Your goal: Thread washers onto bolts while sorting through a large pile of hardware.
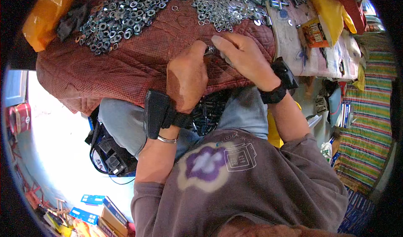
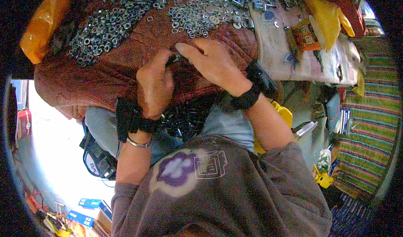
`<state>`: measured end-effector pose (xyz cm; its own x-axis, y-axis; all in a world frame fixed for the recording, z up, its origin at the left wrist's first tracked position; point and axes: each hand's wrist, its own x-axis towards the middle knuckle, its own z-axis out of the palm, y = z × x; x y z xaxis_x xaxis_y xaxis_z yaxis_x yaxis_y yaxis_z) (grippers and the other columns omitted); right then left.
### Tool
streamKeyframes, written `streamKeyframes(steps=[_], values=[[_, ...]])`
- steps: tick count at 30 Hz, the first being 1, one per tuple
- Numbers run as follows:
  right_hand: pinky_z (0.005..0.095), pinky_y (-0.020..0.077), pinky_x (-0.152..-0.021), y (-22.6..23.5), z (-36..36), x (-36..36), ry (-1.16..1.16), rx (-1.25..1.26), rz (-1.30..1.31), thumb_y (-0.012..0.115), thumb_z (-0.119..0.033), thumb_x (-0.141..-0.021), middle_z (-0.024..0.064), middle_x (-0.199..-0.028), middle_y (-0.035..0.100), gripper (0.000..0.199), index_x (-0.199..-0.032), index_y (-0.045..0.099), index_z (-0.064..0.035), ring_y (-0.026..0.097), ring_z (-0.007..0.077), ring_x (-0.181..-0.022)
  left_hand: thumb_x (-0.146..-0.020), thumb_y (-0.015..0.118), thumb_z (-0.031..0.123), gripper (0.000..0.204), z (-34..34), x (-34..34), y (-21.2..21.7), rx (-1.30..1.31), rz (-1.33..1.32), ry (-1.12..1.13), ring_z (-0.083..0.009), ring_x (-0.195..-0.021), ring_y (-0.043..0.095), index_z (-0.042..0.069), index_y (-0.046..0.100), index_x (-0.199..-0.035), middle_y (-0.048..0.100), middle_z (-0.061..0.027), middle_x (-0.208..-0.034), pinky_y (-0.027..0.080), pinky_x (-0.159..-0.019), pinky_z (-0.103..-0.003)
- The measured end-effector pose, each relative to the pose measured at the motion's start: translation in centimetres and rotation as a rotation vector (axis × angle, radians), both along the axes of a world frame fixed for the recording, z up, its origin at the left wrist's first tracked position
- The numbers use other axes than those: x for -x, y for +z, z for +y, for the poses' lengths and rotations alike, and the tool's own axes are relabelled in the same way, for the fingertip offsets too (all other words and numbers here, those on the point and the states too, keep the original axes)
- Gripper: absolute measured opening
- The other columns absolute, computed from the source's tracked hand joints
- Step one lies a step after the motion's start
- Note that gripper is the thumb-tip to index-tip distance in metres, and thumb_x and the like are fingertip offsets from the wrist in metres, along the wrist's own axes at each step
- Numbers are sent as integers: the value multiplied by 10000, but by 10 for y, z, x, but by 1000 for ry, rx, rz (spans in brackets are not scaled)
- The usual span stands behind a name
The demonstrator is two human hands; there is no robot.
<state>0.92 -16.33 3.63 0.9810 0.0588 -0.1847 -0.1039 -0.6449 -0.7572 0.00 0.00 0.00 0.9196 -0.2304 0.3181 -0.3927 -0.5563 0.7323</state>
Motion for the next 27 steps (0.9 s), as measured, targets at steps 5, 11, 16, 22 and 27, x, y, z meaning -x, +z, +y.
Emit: streamKeyframes(steps=[5,11,16,22,27], values=[[309,392,-519,15,3,6,55,-322,-116,530,-361,-873,42,-566,525,386,-707,579,-15,469,135,-558,-711,537,-47,286,-9,0,3,254,74,-27,-380,-788,590,67,564,-972,612,-179,-838,475,-649,-414],[290,436,-620,20,2,10,-162,-225,154,473,-299,-911,26,-746,591,330,-909,585,12,516,154,-655,-739,603,10,211,-8,1,0,119,-25,-5,-330,-761,621,59,585,-943,627,-162,-838,480,-643,-365],[309,421,-828,3,15,14,-48,-297,-352,458,-281,-914,148,-1011,597,388,-1102,527,51,553,219,-918,-759,622,35,155,-8,-3,2,306,138,-26,-229,-691,629,44,593,-911,636,-131,-790,469,-607,-308],[305,259,-1039,24,36,79,56,-590,-290,369,-110,-934,165,-1354,375,395,-1279,369,83,330,203,-1276,-767,630,43,109,7,-8,11,488,267,47,-129,-582,567,20,587,-865,628,-74,-704,436,-525,-265],[320,373,-934,-22,-23,51,-192,-77,-472,469,-122,-893,161,-1169,539,312,-1155,493,44,510,232,-1081,-786,610,26,86,6,-1,7,590,361,-30,-29,-574,493,14,598,-871,616,-12,-689,405,-499,-199]])
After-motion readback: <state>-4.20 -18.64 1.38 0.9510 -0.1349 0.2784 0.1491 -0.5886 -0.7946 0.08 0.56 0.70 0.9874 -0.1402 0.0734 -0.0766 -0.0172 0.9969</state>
